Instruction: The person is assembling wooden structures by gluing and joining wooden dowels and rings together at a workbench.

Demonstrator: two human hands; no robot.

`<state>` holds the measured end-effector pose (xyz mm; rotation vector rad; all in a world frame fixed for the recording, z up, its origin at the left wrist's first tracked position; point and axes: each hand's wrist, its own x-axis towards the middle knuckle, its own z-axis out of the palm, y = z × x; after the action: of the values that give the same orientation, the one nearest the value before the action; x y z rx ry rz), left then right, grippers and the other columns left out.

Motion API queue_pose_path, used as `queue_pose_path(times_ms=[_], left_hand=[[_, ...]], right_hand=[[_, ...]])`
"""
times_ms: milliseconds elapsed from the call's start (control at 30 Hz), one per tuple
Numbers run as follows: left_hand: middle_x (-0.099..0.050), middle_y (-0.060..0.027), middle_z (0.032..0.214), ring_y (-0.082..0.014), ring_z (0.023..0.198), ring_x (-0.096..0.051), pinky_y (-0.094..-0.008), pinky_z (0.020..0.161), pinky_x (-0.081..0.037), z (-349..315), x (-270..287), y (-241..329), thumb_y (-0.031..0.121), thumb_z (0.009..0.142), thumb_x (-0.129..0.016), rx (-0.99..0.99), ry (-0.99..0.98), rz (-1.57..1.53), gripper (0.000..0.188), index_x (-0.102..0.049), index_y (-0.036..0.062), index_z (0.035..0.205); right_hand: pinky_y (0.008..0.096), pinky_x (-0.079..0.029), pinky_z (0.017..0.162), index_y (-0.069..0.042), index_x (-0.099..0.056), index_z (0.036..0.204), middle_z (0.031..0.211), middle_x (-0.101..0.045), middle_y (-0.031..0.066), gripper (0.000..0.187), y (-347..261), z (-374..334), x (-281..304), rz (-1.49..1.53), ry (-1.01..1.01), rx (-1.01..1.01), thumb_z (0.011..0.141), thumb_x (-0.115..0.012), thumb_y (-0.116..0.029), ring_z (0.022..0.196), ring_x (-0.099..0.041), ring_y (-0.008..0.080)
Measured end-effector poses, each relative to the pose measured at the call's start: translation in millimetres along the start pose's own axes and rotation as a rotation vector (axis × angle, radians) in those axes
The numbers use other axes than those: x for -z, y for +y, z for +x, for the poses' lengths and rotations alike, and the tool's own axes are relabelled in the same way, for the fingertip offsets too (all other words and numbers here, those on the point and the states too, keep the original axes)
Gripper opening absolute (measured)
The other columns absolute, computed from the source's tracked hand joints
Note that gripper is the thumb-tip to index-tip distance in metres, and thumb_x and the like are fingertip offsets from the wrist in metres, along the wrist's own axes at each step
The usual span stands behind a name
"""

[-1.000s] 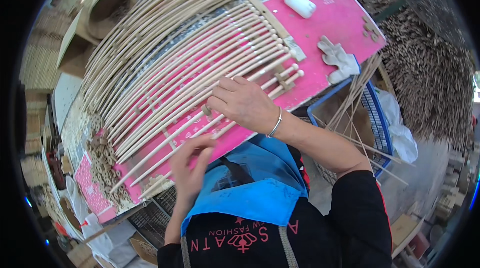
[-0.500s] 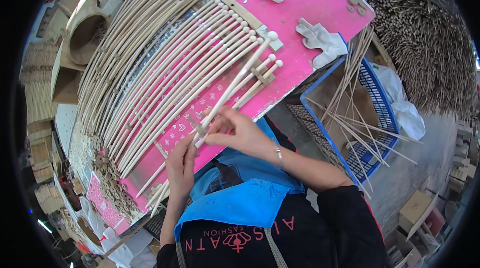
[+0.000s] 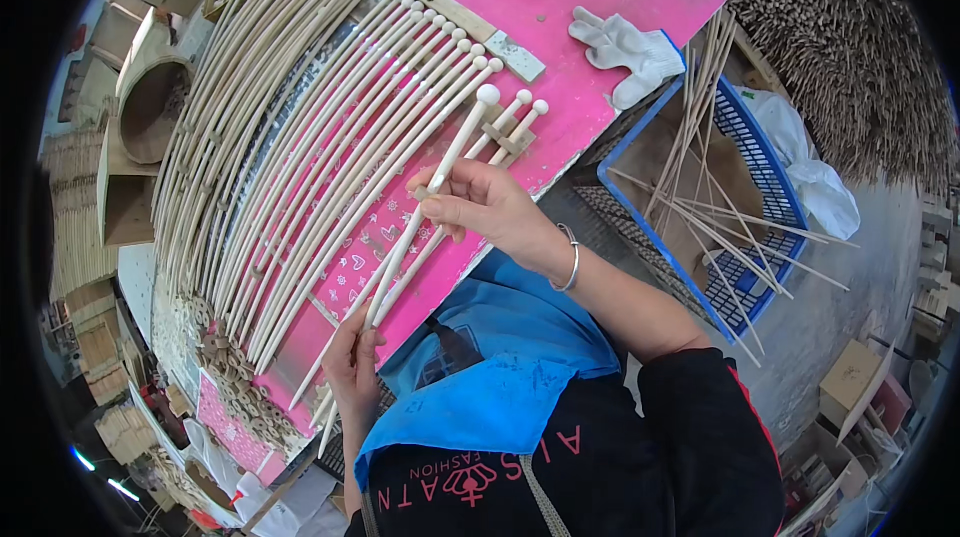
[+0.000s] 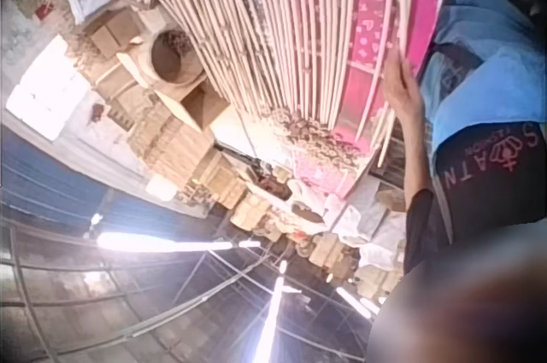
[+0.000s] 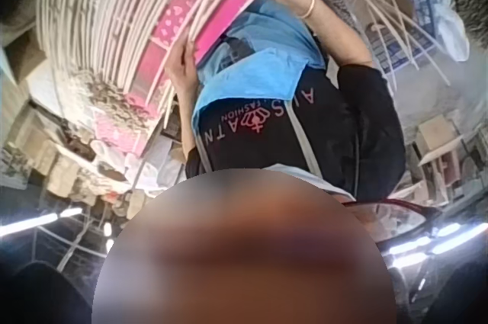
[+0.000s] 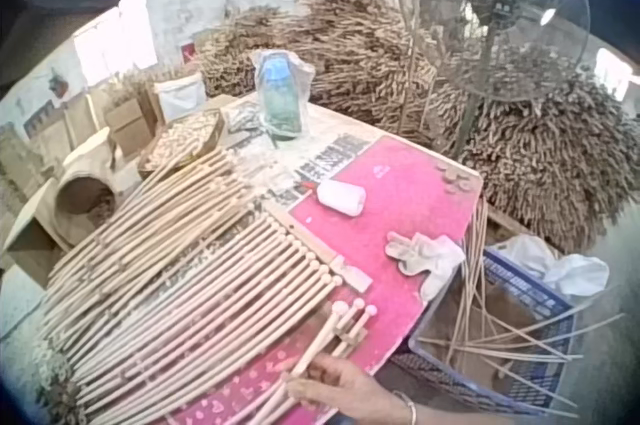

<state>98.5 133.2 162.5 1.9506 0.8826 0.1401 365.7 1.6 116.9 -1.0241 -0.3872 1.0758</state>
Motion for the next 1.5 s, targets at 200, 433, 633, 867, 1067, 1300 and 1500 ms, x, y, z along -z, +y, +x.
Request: queue_pose_path(times_ms=[200,433,633,867,1067,1300,1500], left_hand=[[-0.072,-0.0124,0.095,-0.0173,0.084,-0.068,-0.0302,0.074,-0.052,-1.1,1.1,-4.7,0.004,0.103,-0.06,0.024,0.004,-0.027,0.03,-0.07,-0.0014,0.131],[-0.071,-0.0136,0.094,-0.0204,0.083,-0.069,-0.0314,0.073,-0.052,2.5,-0.8,-1.2,0.002,0.101,-0.063,-0.174,0.098,0.095,0.03,-0.072,0.0021,0.13],[-0.07,-0.0143,0.093,-0.0222,0.078,-0.066,-0.0327,0.07,-0.051,5.3,3.1,-0.3,-0.001,0.096,-0.067,-0.229,0.131,0.225,0.034,-0.073,0.0037,0.129],[-0.067,-0.0132,0.088,-0.0219,0.074,-0.063,-0.0329,0.067,-0.049,7.7,1.4,-2.1,-0.002,0.094,-0.069,-0.28,0.144,0.306,0.035,-0.074,0.0049,0.129],[-0.064,-0.0127,0.084,-0.0221,0.072,-0.061,-0.0336,0.066,-0.048,11.1,-0.8,-6.8,-0.001,0.094,-0.07,-0.276,0.168,0.297,0.034,-0.074,0.0046,0.128],[-0.063,-0.0134,0.085,-0.0236,0.073,-0.06,-0.0344,0.068,-0.048,15.2,-3.7,-9.1,-0.002,0.094,-0.069,-0.271,0.163,0.279,0.033,-0.074,0.0042,0.126],[-0.064,-0.0136,0.086,-0.025,0.075,-0.061,-0.0352,0.069,-0.048,19.6,-6.8,-10.7,-0.002,0.094,-0.069,-0.301,0.179,0.268,0.032,-0.075,0.0042,0.124]], right_hand=[[0.0219,-0.05,0.063,-0.002,-0.067,0.128,0.094,-0.068,0.0009,0.032,1.2,1.0,4.6,0.016,0.032,0.03,0.102,-0.071,-0.02,0.075,-0.061,0.0056],[0.0212,-0.047,0.059,-0.003,-0.068,0.123,0.088,-0.067,-0.0005,0.032,-2.9,-1.9,9.7,-0.025,0.066,-0.037,0.1,-0.075,-0.024,0.071,-0.06,0.0052],[0.0215,-0.046,0.058,-0.002,-0.068,0.125,0.083,-0.064,0.0002,0.034,-10.2,-8.6,9.2,0.025,0.063,-0.005,0.101,-0.072,-0.025,0.069,-0.059,0.0061],[0.0197,-0.048,0.06,-0.001,-0.066,0.134,0.088,-0.065,0.0011,0.039,-6.5,-9.4,18.8,-0.099,0.119,-0.159,0.102,-0.07,-0.023,0.075,-0.061,0.0059],[0.0182,-0.048,0.059,-0.004,-0.069,0.123,0.093,-0.07,-0.0009,0.032,-8.6,-12.5,20.0,0.011,0.065,-0.035,0.101,-0.073,-0.027,0.075,-0.062,0.0029],[0.0204,-0.049,0.056,0.002,-0.065,0.122,0.091,-0.071,0.0066,0.032,-3.3,-11.2,26.5,-0.075,0.146,-0.088,0.102,-0.072,-0.023,0.07,-0.063,0.0063],[0.0198,-0.049,0.055,0.001,-0.065,0.122,0.09,-0.07,0.0051,0.034,-11.4,-14.2,24.0,-0.122,0.168,-0.104,0.102,-0.073,-0.025,0.07,-0.063,0.0059]])
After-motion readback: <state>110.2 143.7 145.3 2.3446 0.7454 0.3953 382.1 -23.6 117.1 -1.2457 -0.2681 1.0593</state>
